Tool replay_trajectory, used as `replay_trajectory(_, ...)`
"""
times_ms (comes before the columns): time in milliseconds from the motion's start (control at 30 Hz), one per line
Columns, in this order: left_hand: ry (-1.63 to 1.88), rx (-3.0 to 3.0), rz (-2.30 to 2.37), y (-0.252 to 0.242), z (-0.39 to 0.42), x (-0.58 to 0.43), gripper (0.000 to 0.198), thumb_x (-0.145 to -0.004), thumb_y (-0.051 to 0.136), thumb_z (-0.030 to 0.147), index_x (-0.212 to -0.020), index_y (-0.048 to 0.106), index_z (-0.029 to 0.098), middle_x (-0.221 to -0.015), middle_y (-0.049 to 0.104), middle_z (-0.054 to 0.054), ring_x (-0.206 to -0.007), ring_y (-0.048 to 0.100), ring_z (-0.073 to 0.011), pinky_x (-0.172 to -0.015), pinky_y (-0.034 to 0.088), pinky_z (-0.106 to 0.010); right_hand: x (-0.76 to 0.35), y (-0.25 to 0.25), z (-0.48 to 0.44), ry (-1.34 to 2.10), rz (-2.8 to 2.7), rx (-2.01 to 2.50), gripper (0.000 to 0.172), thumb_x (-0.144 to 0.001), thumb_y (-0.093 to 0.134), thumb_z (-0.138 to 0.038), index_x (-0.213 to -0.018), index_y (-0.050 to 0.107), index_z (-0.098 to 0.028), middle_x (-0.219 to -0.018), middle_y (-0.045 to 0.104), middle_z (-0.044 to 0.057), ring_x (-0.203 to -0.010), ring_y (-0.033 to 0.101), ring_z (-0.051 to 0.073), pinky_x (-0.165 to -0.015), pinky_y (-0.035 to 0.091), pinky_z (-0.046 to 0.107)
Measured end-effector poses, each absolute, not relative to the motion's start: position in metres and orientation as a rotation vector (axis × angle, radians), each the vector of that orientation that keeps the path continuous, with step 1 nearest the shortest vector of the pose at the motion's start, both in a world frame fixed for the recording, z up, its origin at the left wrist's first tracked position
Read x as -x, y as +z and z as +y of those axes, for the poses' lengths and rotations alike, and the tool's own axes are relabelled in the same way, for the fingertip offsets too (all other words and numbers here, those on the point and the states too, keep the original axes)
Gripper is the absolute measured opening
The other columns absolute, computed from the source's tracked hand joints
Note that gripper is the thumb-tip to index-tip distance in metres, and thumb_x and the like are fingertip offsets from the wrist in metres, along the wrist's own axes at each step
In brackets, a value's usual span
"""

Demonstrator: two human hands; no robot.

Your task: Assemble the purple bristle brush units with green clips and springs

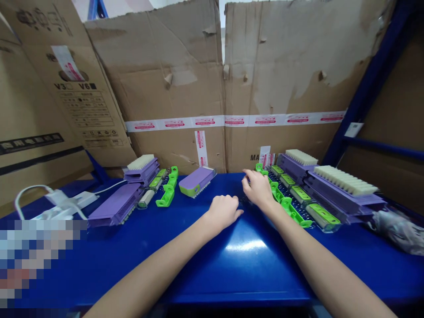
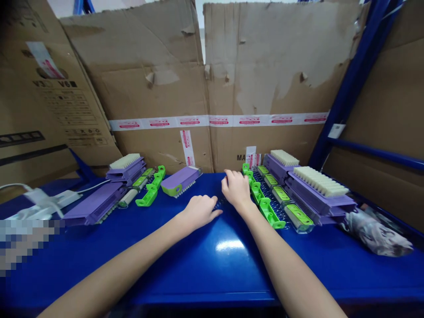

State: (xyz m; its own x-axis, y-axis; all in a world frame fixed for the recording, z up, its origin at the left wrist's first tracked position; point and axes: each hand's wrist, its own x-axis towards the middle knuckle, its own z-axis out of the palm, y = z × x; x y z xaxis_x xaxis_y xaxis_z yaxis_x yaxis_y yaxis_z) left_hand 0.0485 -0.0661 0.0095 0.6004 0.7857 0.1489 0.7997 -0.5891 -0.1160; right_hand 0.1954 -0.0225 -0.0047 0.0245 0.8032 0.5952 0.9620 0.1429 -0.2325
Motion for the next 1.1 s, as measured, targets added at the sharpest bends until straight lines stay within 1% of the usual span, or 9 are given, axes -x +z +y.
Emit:
replay_trajectory(100,-0.109,2.645,-1.356,0.014,-0.068,-0.040,0.024,-0.088,0.047,0.026,-0.095,0.065,0.012,-0.087,0.070,-0.016,-0.082,0.068,-0.0313,-0.063,0.046,-0.035,-0.195,-0.004,-0.023,-0.344,-1.807,1.689,0.034,-0.089,0.038,-0.022,-0.114,0.060,-0.017,-0.105,0.068,0.008,-0.099,0.058,0.023,-0.080,0.035,0.033)
replay_trajectory(200,-0.147,2.598,-1.512,0.032,-0.074,-0.008,0.026,-0.090,0.046,0.031,-0.097,0.065,0.015,-0.091,0.071,-0.013,-0.084,0.067,-0.0284,-0.066,0.046,-0.033,-0.194,-0.004,-0.023,-0.343,-1.808,1.686,0.034,-0.089,0.039,-0.022,-0.114,0.060,-0.017,-0.104,0.068,0.008,-0.099,0.058,0.024,-0.079,0.035,0.033)
replay_trajectory(300,-0.411,2.377,-1.647,0.052,-0.084,0.040,0.028,-0.090,0.045,0.035,-0.099,0.065,0.018,-0.096,0.070,-0.009,-0.088,0.065,-0.0241,-0.069,0.045,-0.030,-0.194,-0.004,-0.023,-0.330,-1.812,1.687,0.034,-0.088,0.040,-0.021,-0.115,0.060,-0.017,-0.104,0.068,0.008,-0.099,0.058,0.024,-0.078,0.034,0.033)
replay_trajectory(433,-0.737,2.171,-1.804,0.065,-0.101,0.102,0.034,-0.084,0.049,0.047,-0.094,0.067,0.020,-0.076,0.068,-0.004,-0.067,0.062,-0.0187,-0.063,0.044,-0.027,-0.192,-0.005,-0.022,-0.332,-1.810,1.695,0.034,-0.088,0.040,-0.021,-0.114,0.060,-0.016,-0.104,0.068,0.008,-0.099,0.058,0.024,-0.078,0.034,0.033)
replay_trajectory(633,-1.312,2.012,-2.107,0.070,-0.120,0.139,0.041,-0.073,0.060,0.054,-0.094,0.068,0.020,-0.070,0.068,0.001,-0.054,0.057,-0.0126,-0.053,0.045,-0.022,-0.191,-0.007,-0.023,-0.316,-1.817,1.699,0.034,-0.087,0.040,-0.021,-0.114,0.060,-0.017,-0.103,0.068,0.009,-0.098,0.058,0.024,-0.078,0.035,0.033)
replay_trajectory(733,-1.473,1.901,-2.150,0.073,-0.120,0.141,0.039,-0.072,0.061,0.052,-0.092,0.067,0.019,-0.068,0.067,0.001,-0.052,0.057,-0.0122,-0.045,0.042,-0.020,-0.193,-0.007,-0.022,-0.308,-1.815,1.691,0.034,-0.087,0.040,-0.020,-0.114,0.060,-0.016,-0.103,0.068,0.009,-0.098,0.059,0.024,-0.079,0.036,0.033)
replay_trajectory(867,-1.709,1.955,-2.117,0.069,-0.113,0.136,0.036,-0.072,0.065,0.049,-0.087,0.066,0.017,-0.071,0.068,-0.001,-0.057,0.062,-0.0146,-0.051,0.050,-0.023,-0.193,-0.008,-0.021,-0.263,-1.799,1.618,0.033,-0.086,0.041,-0.020,-0.111,0.061,-0.016,-0.102,0.068,0.011,-0.097,0.059,0.025,-0.081,0.039,0.036)
replay_trajectory(967,-1.994,2.139,-2.030,0.062,-0.104,0.120,0.040,-0.068,0.069,0.050,-0.088,0.065,0.015,-0.074,0.069,-0.005,-0.070,0.067,-0.0202,-0.057,0.057,-0.029,-0.183,-0.006,-0.023,0.060,-1.714,1.451,0.029,-0.086,0.044,-0.027,-0.108,0.061,-0.018,-0.095,0.068,0.008,-0.088,0.061,0.022,-0.080,0.043,0.034)
replay_trajectory(1100,-2.223,2.407,-1.955,0.056,-0.088,0.084,0.043,-0.066,0.072,0.048,-0.091,0.063,0.014,-0.082,0.070,-0.007,-0.080,0.069,-0.0229,-0.065,0.060,-0.034,-0.163,0.002,-0.033,1.013,-1.411,1.256,0.037,-0.090,0.041,-0.045,-0.112,0.054,-0.019,-0.085,0.066,0.006,-0.063,0.060,0.016,-0.054,0.045,0.027)
